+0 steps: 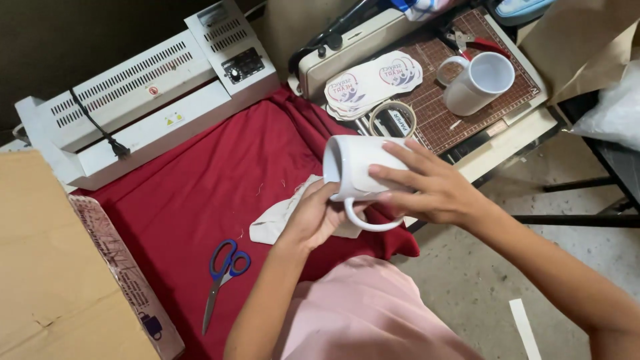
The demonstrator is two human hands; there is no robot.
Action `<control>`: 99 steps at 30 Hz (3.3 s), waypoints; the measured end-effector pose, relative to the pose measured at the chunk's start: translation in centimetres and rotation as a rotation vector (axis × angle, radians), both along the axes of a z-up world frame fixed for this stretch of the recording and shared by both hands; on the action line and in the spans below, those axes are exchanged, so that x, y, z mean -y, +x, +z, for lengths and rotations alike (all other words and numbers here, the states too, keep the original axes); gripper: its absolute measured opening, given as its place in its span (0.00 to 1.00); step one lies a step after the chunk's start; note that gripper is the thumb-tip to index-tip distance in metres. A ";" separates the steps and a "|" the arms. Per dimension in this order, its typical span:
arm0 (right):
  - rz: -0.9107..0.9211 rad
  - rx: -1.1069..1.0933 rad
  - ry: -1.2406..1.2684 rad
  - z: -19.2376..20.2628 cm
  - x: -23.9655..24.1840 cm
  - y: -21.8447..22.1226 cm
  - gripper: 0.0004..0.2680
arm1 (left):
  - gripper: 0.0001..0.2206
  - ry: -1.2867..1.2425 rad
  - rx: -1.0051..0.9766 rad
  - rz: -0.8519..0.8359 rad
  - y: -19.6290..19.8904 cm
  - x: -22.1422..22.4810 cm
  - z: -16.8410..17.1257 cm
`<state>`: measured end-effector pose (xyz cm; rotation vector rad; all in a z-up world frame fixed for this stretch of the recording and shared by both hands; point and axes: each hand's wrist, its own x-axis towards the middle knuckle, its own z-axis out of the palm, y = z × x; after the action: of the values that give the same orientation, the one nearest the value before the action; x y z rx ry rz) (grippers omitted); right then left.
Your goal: The person is preparing ceramic mugs for printing by cleaning them with a cloth and attaching a sublimation design using tape and scissors.
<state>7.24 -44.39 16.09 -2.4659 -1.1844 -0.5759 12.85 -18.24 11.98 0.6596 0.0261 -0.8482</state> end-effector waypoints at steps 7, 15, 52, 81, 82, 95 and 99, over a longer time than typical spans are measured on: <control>-0.082 0.038 -0.069 1.4 -1.2 -0.8 0.24 | 0.16 0.008 -0.020 -0.058 -0.2 -0.3 -1.0; 0.007 0.142 -0.088 0.0 -2.4 -0.3 0.24 | 0.18 0.103 -0.007 -0.005 -1.7 -1.6 -0.5; -0.651 -0.384 0.394 0.5 3.4 -1.6 0.43 | 0.47 0.827 1.144 -0.134 2.1 9.3 8.8; -1.329 -0.260 0.403 -10.4 12.6 5.7 0.41 | 0.38 1.190 0.680 0.296 -0.8 -7.0 -5.1; -1.330 -0.262 0.403 -10.6 12.9 5.8 0.41 | 0.38 1.191 0.679 0.294 -0.9 -7.1 -5.2; -1.306 -0.258 0.368 -11.3 13.0 4.1 0.42 | 0.31 1.285 0.572 0.340 -6.1 -13.3 -16.2; -1.280 -0.051 0.214 -11.4 11.5 2.4 0.43 | 0.24 1.419 0.531 0.551 -8.6 -15.4 -14.7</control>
<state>9.68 -55.90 4.64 -2.7245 0.6151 -0.8368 4.20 -2.81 -2.72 2.0722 0.3351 0.0362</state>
